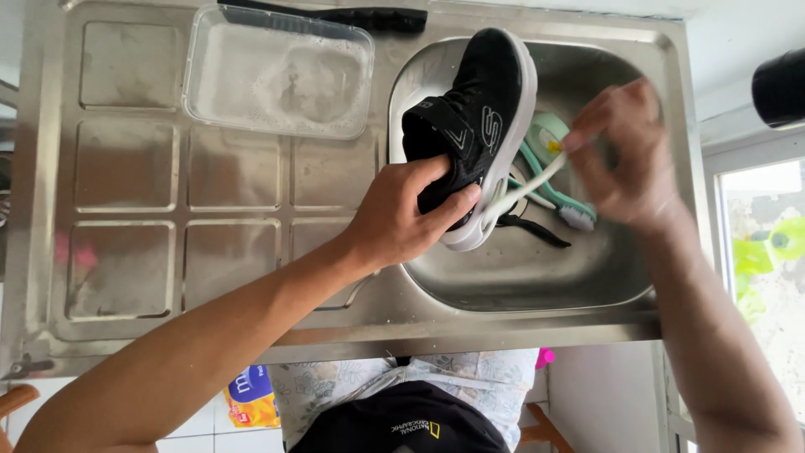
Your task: Scrubbing the sole and midsole of a black sneaker with a toothbrush and soapy water in a sink, followed by rinsing.
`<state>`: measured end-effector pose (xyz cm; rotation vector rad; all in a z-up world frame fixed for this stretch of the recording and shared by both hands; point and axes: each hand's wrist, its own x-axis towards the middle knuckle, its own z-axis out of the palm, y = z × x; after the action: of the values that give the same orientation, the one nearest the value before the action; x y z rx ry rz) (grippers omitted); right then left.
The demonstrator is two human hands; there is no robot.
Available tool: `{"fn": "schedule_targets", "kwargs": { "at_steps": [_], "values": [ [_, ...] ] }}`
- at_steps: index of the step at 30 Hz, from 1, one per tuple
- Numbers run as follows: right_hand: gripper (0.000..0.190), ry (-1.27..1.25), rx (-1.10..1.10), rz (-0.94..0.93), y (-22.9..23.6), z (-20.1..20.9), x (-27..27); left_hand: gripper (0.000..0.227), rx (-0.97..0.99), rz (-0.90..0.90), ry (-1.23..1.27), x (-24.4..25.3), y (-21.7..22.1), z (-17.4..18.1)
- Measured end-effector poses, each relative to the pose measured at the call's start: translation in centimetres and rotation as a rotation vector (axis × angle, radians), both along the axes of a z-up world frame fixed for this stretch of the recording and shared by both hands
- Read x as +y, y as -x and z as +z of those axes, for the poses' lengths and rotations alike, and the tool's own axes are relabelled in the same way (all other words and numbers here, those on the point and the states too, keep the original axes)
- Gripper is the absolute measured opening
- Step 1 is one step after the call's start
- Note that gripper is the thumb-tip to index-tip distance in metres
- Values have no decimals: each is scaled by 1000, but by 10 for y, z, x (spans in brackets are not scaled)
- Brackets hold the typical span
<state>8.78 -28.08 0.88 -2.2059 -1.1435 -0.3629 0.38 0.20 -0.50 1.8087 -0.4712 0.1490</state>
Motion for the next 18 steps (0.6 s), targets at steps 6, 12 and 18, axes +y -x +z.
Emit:
{"fn": "schedule_targets", "kwargs": {
  "at_steps": [6, 12, 18],
  "values": [
    [18, -38, -43, 18, -8, -9, -7, 33, 16, 16, 7, -1, 6, -4],
    [14, -92, -39, 48, -20, -14, -12, 30, -1, -7, 102, 0, -3, -11],
    [9, -89, 20, 37, -22, -30, -15, 31, -6, -5, 162, -3, -9, -12]
  ]
}}
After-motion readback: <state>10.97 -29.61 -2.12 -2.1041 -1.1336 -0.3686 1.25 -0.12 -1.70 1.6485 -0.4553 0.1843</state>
